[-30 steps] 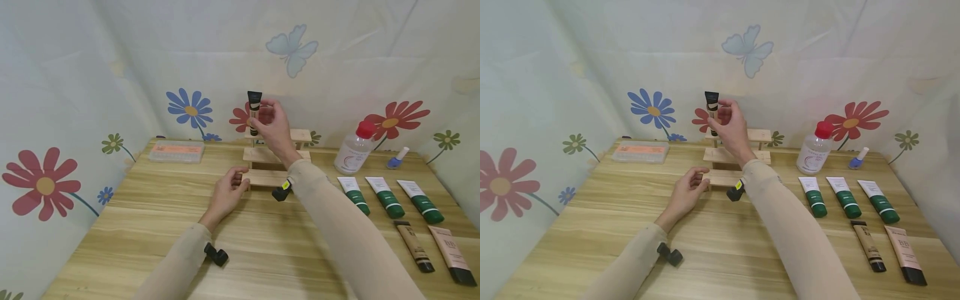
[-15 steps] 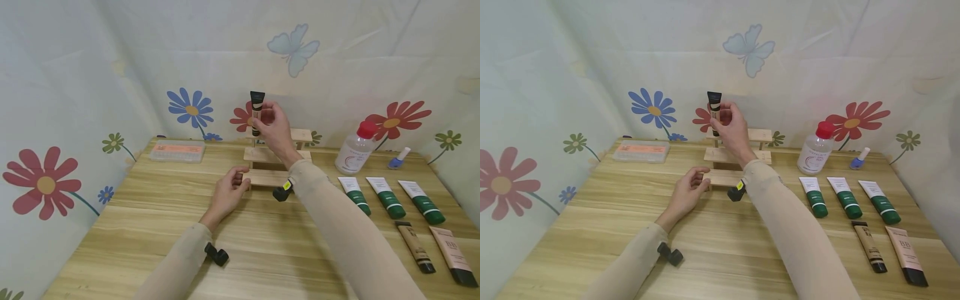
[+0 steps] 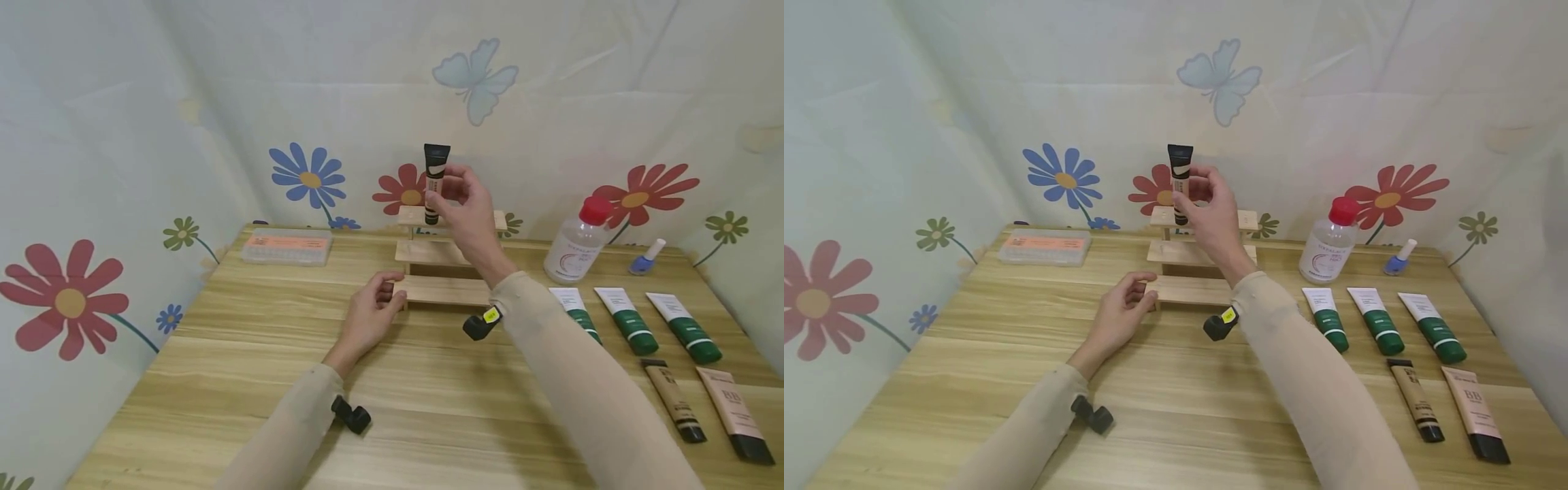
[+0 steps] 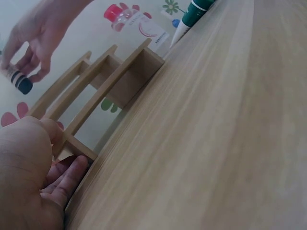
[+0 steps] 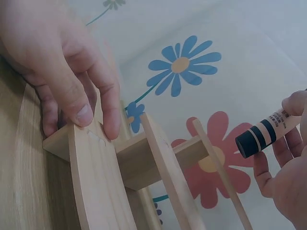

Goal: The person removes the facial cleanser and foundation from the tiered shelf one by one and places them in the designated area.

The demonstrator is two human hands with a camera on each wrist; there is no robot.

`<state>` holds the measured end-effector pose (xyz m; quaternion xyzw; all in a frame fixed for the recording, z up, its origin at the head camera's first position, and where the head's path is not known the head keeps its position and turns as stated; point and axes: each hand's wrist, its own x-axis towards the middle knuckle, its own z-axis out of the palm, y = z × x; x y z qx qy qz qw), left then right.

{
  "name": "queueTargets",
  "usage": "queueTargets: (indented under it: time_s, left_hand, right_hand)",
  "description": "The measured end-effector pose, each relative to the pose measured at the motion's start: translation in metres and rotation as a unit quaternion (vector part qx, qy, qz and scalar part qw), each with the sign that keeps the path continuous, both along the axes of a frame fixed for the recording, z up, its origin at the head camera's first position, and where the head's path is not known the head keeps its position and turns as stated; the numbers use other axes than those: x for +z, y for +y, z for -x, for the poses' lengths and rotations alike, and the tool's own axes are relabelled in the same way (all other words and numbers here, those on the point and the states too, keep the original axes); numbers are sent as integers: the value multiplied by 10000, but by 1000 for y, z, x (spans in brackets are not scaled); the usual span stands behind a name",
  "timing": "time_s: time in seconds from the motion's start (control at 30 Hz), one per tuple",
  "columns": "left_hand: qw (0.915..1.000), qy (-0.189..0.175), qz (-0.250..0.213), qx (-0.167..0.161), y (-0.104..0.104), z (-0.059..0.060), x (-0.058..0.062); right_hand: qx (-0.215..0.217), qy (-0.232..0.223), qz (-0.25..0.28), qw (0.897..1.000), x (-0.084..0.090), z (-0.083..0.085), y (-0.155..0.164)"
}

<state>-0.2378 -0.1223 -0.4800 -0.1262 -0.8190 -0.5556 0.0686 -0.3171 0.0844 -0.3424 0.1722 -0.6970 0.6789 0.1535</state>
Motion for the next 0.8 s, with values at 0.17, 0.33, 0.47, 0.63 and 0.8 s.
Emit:
queueTargets:
  time_s: [0.17,0.33,0.47,0.63,0.8]
  left_hand:
    - [10000,15,-26,-25,0,0,1]
    - [10000,-1,-16,-46,0,0,-1]
    - [10000,-11,-18,-52,1,1,-1]
    - [10000,-28,-30,-20,1,2,-2]
    - [10000,-54,-31,-13,1,2,-2]
  right_hand:
    - [-87,124,7,9999,0,-9,13]
    - [-229,142,-11,9996,-1,-20,30]
    - [-354,253,-44,9990,-1,-31,46]
    - [-394,319,150,9986,-2,-48,66]
    - [-473,306,151,9983,-3,-67,87]
